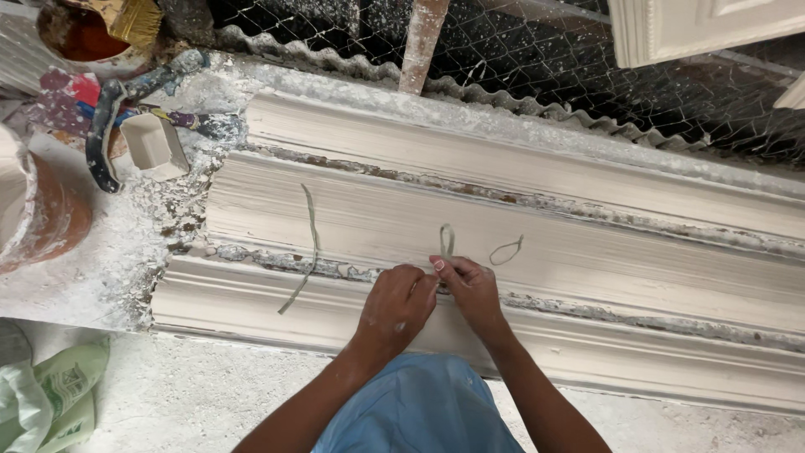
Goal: The person ties a green cord around a white decorative molding piece, then uses a brush to sweep dust and debris off the molding and the workbench. The person handles the molding and brush directly without additional tools.
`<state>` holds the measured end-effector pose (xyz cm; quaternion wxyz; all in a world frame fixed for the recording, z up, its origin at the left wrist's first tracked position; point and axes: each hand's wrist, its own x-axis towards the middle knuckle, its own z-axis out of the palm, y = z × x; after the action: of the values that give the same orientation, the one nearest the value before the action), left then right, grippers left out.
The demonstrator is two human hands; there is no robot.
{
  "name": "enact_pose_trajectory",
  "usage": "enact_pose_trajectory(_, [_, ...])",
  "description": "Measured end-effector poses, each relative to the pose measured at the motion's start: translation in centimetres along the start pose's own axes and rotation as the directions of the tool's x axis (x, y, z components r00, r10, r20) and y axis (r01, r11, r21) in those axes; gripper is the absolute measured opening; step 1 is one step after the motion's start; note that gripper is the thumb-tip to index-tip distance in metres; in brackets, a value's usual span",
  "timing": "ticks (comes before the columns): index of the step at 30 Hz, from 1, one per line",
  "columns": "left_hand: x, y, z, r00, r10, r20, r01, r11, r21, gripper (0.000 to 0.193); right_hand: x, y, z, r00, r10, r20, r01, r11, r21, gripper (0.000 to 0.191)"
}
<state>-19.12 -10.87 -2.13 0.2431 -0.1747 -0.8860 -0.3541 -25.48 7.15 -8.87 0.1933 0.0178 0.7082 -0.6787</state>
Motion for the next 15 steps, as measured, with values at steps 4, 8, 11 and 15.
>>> enact_pose_trajectory(4, [1.2,-0.3,-2.0,0.938,0.347,0.011,-0.346,0.934,0.086,0.018,-0.5,-1.9,-2.0,0.973,0.09,0.213,-0.094,0.995,0.011,0.027])
enact_pose_trajectory(8, [2.0,-1.0,-2.6,0.817,0.575,0.036,-0.575,0.809,0.124,0.012,-0.8,-2.5,-3.7,0.907,0.11,0.407,-0.118,0.993,-0.005,0.024])
enact_pose_trajectory(11, [2.4,-1.6,-3.0,0.721,0.692,0.044,-0.689,0.709,0.147,0.011,-0.9,-2.6,-4.4,0.855,0.1,0.508,-0.091,0.995,-0.043,0.021])
enact_pose_trajectory(15, [2.7,-2.0,-3.2,0.63,0.773,0.075,-0.773,0.615,0.154,0.009,-1.0,-3.3,-4.6,0.779,0.056,0.625,0.028,0.992,-0.124,0.015])
